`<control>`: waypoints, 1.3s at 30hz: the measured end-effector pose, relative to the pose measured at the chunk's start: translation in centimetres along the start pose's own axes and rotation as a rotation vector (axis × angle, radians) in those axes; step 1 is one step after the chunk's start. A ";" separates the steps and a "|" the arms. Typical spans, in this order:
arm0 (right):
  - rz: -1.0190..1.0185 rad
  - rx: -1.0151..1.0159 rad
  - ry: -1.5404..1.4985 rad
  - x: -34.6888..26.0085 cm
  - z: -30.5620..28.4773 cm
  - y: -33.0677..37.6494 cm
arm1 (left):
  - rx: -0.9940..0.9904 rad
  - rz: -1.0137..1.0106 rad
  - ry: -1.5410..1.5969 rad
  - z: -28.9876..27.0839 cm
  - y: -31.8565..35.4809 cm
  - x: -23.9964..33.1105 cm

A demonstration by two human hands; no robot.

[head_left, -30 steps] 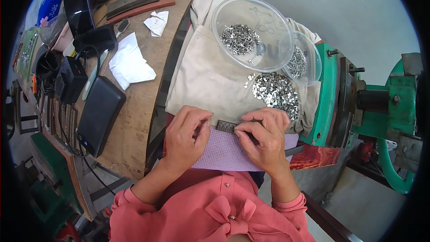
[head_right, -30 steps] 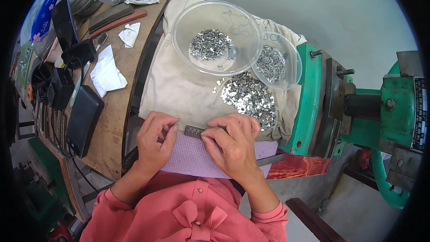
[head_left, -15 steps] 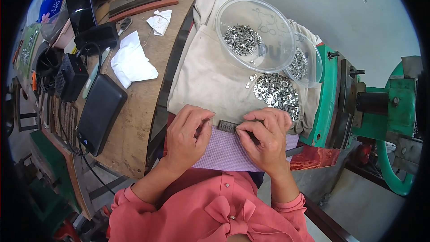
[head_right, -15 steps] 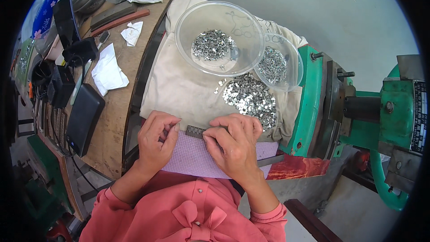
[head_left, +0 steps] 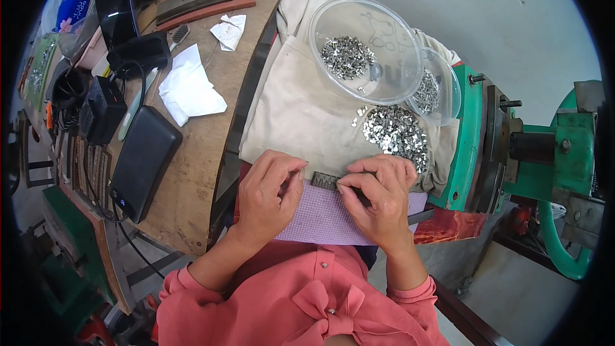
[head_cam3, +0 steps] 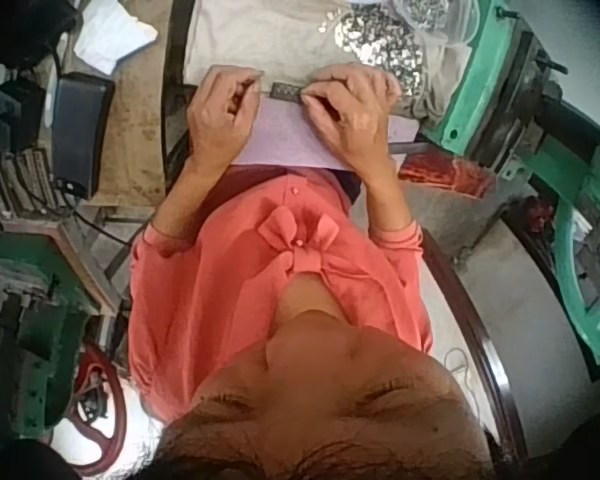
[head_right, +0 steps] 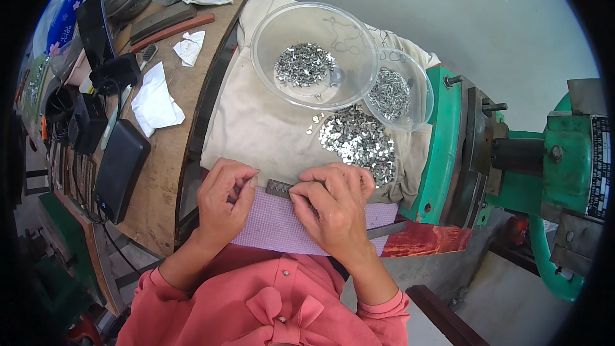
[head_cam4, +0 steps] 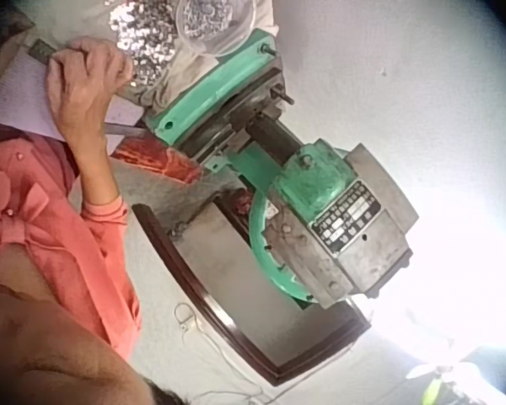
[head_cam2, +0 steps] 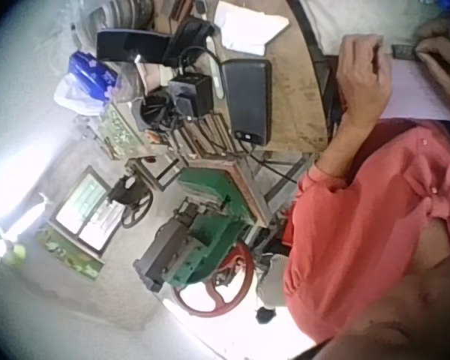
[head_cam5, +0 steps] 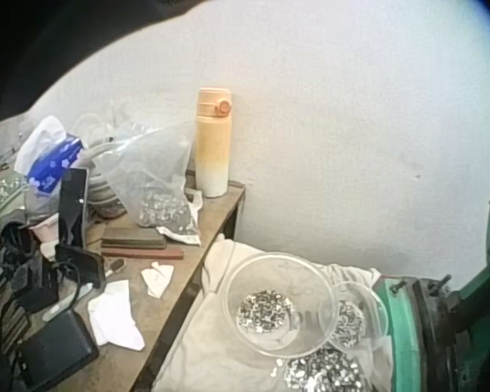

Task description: The person places small silver metal pieces into the slots of a metal strip using their fingers. They then insert the strip into a green press machine and operate the lever to press the components. The person removes the strip and repeats the process of filling slots and pressing.

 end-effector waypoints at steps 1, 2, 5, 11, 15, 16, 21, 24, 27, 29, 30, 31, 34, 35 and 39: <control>0.002 0.000 -0.001 0.0 0.0 0.0 | 0.000 -0.003 0.001 0.0 0.0 0.0; 0.005 0.000 -0.001 0.0 0.0 0.0 | -0.001 -0.004 -0.001 0.0 0.0 0.0; 0.006 -0.004 -0.003 -0.1 -0.2 0.0 | -0.004 -0.009 -0.003 0.0 0.0 0.0; 0.007 -0.006 0.013 -0.2 -0.1 0.0 | -0.004 -0.007 -0.004 -0.1 -0.1 0.0; 0.035 0.006 -0.010 -0.3 -0.6 -0.1 | -0.005 -0.009 -0.002 -0.2 0.0 0.0; 0.044 0.007 -0.024 -0.3 -0.8 -0.1 | -0.005 -0.011 0.000 -0.2 0.0 0.0; 0.074 0.075 -0.035 0.8 -2.8 -1.3 | -0.011 0.017 0.000 0.0 0.1 0.1; 0.080 0.186 0.031 1.6 -4.6 -2.7 | -0.033 -0.015 0.000 -0.2 0.0 0.4; 0.081 0.331 0.138 3.4 -6.4 -4.9 | -0.053 -0.042 -0.004 -0.1 -0.1 0.4; 0.086 0.421 0.231 4.7 -7.5 -6.6 | -0.060 -0.042 -0.011 -0.2 -0.2 0.5; 0.099 0.421 0.241 5.2 -7.8 -7.1 | -0.059 -0.043 -0.010 -0.2 -0.2 0.5; 0.111 0.421 0.250 5.5 -8.0 -7.5 | -0.057 -0.044 -0.008 -0.2 -0.2 0.6; 0.101 0.345 0.225 4.6 -7.8 -6.9 | -0.031 -0.034 0.006 -0.1 -0.1 0.3; 0.094 0.305 0.207 4.0 -7.5 -6.1 | -0.023 -0.030 0.013 -0.1 0.0 0.1; 0.009 0.072 0.083 1.6 -5.6 -2.0 | -0.030 -0.025 0.016 -0.1 -0.1 0.0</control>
Point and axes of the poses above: each hand's wrist, its own y-axis away from the middle knuckle, its own z-axis out of the palm, x = y × z, the point moved 2 cm from there along -y, towards the middle knuckle, and after that the axes turned 10 degrees about z, right-handed, at the moved point
